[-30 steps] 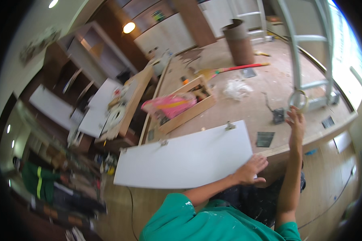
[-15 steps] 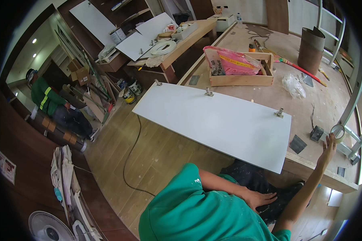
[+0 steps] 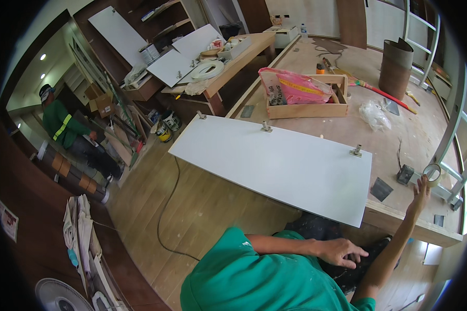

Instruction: The person applies masking tape to the edges of a white cabinet door and smooths it down. They then use a sanding block to sand the taped edges and corners of the door. Another person in the background handles similar cabinet parts.

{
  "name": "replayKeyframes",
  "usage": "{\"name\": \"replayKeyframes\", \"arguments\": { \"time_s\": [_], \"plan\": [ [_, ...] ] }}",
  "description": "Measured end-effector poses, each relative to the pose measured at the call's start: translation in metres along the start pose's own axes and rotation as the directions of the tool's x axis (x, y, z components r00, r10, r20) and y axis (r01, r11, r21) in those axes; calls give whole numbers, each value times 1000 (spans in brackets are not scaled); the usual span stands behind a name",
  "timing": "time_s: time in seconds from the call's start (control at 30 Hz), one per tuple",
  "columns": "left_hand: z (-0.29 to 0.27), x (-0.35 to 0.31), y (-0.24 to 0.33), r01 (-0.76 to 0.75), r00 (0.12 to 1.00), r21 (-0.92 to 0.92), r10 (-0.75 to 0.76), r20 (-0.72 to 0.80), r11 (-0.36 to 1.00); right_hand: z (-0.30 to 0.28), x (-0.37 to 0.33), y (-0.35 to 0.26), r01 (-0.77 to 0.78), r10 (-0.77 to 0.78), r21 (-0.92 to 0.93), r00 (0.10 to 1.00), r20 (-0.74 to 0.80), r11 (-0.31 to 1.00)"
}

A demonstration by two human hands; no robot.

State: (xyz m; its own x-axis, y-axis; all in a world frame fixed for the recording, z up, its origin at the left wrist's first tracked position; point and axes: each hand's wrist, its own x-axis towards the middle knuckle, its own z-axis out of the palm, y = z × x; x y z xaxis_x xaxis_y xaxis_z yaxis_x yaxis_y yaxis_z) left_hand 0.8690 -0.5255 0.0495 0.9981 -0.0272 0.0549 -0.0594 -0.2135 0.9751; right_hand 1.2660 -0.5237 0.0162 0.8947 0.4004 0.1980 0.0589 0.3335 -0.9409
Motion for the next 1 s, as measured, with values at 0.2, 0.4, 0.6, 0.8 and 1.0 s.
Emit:
{"name": "replayKeyframes", "arguments": {
  "time_s": [0.2, 0.4, 0.6, 0.8, 1.0],
  "plan": [
    [-40, 5, -42, -10, 960, 426, 129, -250, 904, 4, -11, -10, -14, 14, -1, 1000, -10, 1000],
    [-71, 21, -94, 344, 892, 785, 82, -444, 516, 14, -26, -32, -12, 14, 54, 1000, -27, 998],
    [-21, 31, -84, -168, 983, 762, 48, 178, 625, 32, -41, -56, -4, 4, 11, 1000, -26, 1000],
    [-32, 44, -50, -161, 984, 571, 84, 160, 805, 34, -45, -63, -14, 14, -8, 999, -35, 1000],
    [-80, 65, -89, 308, 930, 814, 25, -367, 493, 32, -40, -59, -7, 7, -8, 999, -41, 1000]
  ]
}}
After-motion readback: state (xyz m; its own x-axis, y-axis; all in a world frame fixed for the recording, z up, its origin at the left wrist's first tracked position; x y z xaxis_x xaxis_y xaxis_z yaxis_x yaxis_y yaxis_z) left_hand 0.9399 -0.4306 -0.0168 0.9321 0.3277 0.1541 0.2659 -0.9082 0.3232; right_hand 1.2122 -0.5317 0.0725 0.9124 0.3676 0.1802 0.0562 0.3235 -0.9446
